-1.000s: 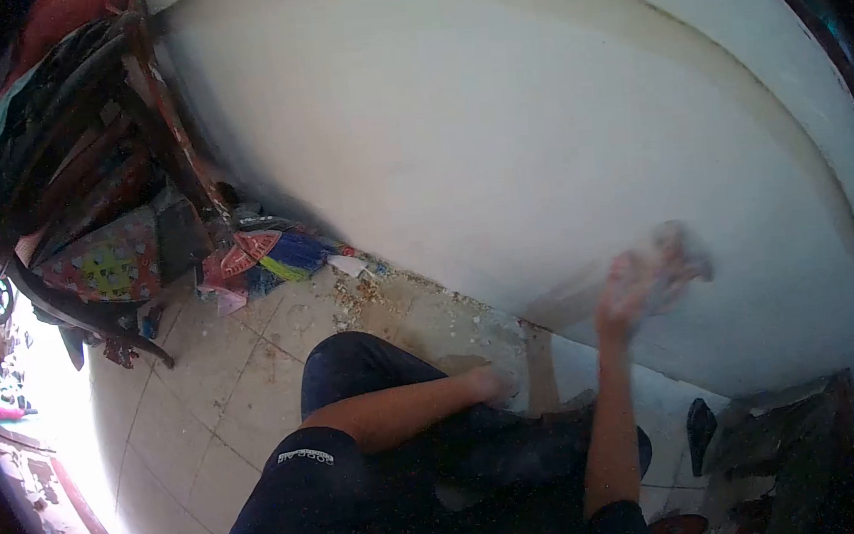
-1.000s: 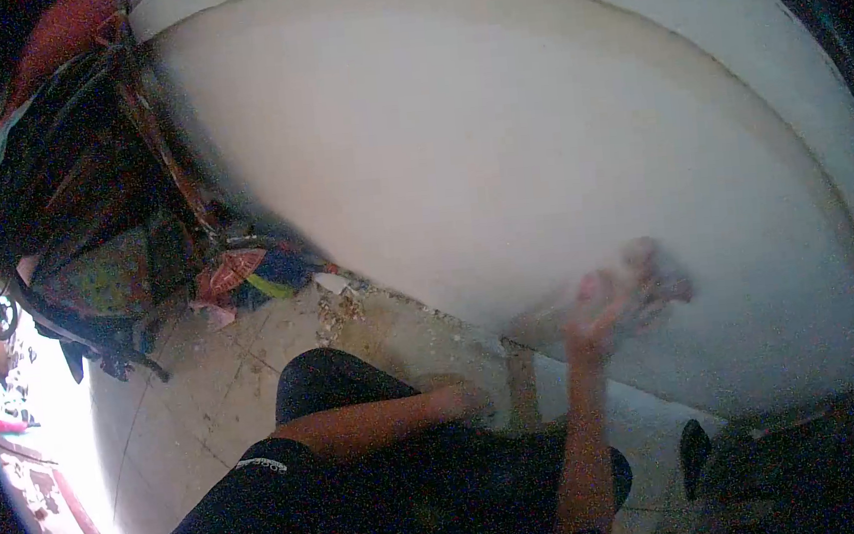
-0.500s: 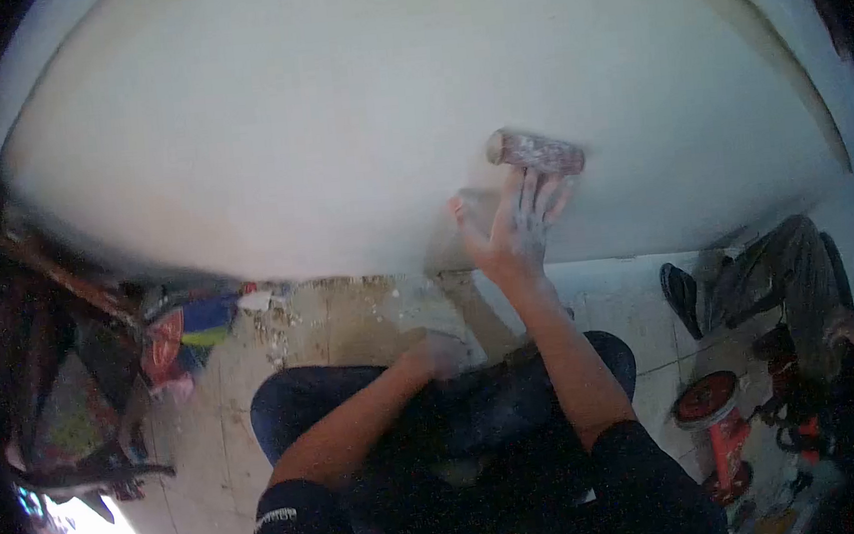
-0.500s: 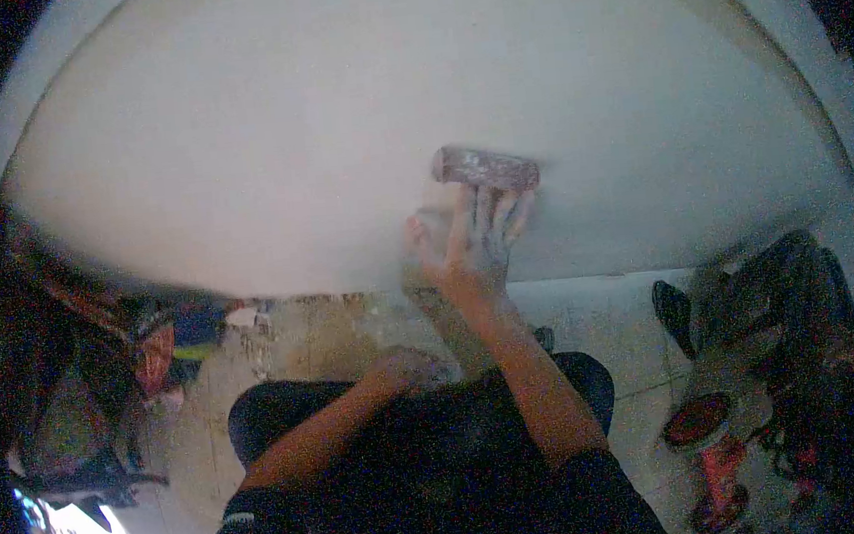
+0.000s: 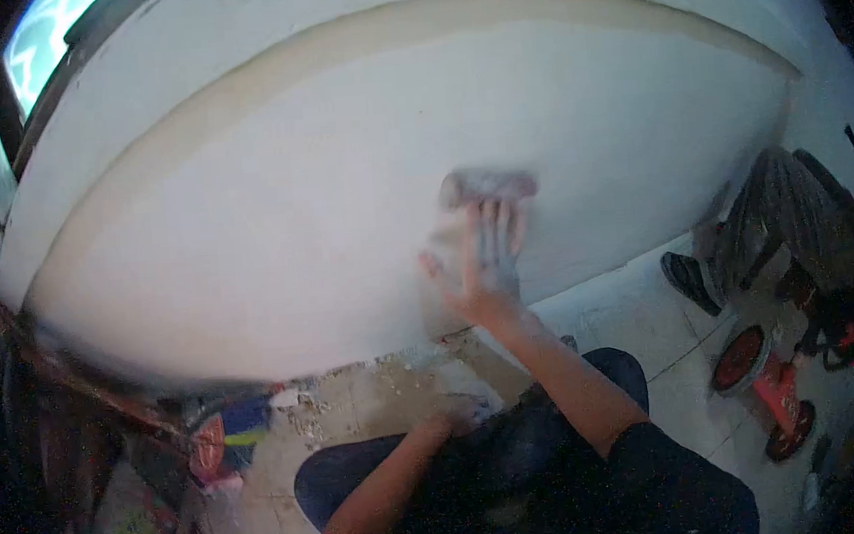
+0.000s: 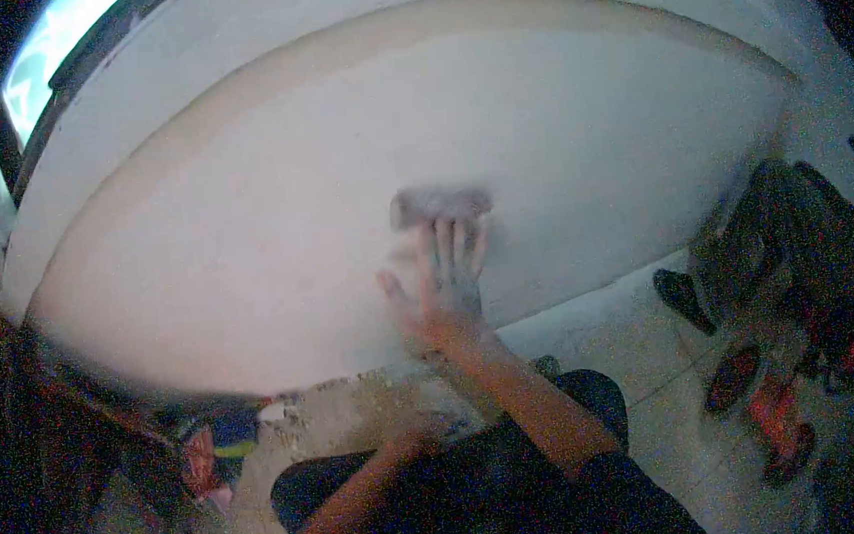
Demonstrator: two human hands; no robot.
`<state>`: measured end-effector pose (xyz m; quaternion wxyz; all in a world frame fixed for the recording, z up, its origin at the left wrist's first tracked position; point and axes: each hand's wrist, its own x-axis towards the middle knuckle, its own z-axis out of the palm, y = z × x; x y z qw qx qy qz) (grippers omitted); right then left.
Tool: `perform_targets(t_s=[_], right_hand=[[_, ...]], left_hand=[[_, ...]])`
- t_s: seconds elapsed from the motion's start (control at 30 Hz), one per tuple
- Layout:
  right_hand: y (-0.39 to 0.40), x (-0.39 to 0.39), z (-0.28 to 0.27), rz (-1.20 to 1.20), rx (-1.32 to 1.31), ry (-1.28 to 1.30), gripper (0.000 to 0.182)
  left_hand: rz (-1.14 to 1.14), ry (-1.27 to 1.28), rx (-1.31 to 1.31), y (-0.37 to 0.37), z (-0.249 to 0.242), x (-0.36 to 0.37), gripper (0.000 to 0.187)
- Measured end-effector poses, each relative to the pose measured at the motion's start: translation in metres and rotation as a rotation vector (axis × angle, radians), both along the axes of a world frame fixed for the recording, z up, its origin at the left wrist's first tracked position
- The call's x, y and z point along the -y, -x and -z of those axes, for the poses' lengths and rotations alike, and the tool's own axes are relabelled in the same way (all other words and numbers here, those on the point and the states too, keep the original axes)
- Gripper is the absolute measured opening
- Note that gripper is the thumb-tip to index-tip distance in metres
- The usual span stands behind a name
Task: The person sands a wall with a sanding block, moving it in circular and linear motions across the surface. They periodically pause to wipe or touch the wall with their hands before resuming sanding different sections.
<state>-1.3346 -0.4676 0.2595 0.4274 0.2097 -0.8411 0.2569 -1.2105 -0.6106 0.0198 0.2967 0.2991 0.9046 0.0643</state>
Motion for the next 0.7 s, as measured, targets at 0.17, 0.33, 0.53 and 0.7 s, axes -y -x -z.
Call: perform_targets(t_s=[0.17, 0.33, 0.53, 0.7], right_hand=[[0.001, 0.0, -0.033, 0.023, -0.024, 0.088, 0.094], [0.001, 0.019, 0.028, -0.052, 0.091, 0.01, 0.102], [-0.002, 0.004, -0.048, 0.017, 0.055, 0.033, 0.101], [-0.018, 0.014, 0.067, -0.004, 0.117, -0.032, 0.089]], left_hand=[[-0.035, 0.084, 0.146, 0.001, -0.054, -0.014, 0.047], [0.068, 0.06, 0.151, 0.012, -0.016, -0.016, 0.034], [0.01, 0.053, 0.159, 0.015, 0.018, -0.01, 0.031], [-0.343, -0.116, -0.005, -0.052, 0.114, 0.025, 0.037]])
